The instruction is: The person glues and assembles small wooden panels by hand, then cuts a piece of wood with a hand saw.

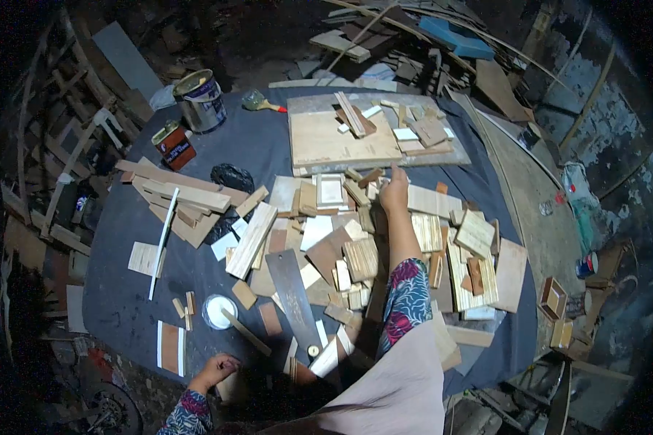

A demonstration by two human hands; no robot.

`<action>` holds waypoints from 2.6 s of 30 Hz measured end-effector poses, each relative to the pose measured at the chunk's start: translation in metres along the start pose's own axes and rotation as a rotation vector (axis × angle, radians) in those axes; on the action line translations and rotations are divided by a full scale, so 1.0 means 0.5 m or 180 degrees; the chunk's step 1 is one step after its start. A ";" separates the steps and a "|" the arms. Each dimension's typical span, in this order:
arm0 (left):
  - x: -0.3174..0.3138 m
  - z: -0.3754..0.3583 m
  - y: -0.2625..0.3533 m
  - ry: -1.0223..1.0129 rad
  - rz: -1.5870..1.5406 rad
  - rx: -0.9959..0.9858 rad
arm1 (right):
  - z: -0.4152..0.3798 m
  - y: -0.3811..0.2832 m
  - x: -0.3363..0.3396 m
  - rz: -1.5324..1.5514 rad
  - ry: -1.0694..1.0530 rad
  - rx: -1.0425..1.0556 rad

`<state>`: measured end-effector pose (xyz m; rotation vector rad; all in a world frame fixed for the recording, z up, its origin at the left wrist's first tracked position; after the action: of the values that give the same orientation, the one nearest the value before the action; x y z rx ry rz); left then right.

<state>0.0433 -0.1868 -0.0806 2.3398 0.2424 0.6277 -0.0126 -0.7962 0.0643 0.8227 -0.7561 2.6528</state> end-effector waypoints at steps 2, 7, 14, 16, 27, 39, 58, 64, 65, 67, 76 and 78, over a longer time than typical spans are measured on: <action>0.004 0.003 0.006 -0.0002 -0.0036 0.0078 | 0.014 0.012 -0.055 -0.0008 -0.0101 -0.0030; 0.006 -0.005 0.003 -0.0010 0.0006 0.0283 | 0.014 0.019 -0.076 -0.0115 -0.0633 0.0121; 0.011 -0.005 0.024 0.0044 0.0229 -0.0018 | -0.101 0.167 -0.030 0.1915 -0.0350 -0.2354; 0.012 -0.012 0.038 0.0024 0.0303 0.0004 | -0.113 0.129 -0.014 0.2105 -0.0418 -0.2480; 0.007 -0.012 0.033 -0.0154 0.0082 -0.0008 | -0.135 -0.017 0.078 0.0949 0.0036 -0.0380; 0.006 -0.007 0.031 -0.0114 0.0089 -0.0317 | -0.196 0.049 0.059 0.3309 0.1217 -0.2189; 0.005 -0.010 0.039 -0.0148 0.0016 -0.0154 | -0.162 0.092 0.031 0.0603 0.0125 -0.1420; 0.007 -0.013 0.041 -0.0137 0.0111 -0.0022 | -0.176 0.122 0.006 0.1084 0.0130 -0.1974; 0.009 -0.015 0.044 -0.0088 0.0110 -0.0070 | -0.174 0.107 0.013 0.1320 0.0185 -0.2164; 0.007 -0.009 0.034 -0.0110 0.0069 -0.0069 | -0.177 0.095 0.013 0.1556 0.0241 -0.2351; 0.007 -0.016 0.048 -0.0098 0.0281 -0.0220 | -0.115 0.054 0.089 0.1513 0.0891 -0.1717; 0.008 -0.011 0.048 -0.0133 0.0121 -0.0187 | -0.106 0.066 0.088 0.1975 0.1106 -0.1787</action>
<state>0.0438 -0.2003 -0.0594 2.3031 0.1587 0.5957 -0.0846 -0.7903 0.0398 -0.0394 -1.7513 2.6926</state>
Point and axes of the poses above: each hand's wrist, its own z-axis towards the middle knuckle, its own x-axis out of the back of the hand, y = z × x, the point moved 8 cm from there along z, towards the middle knuckle, and after that the axes turned 14 degrees about x, right-handed, at the moved point
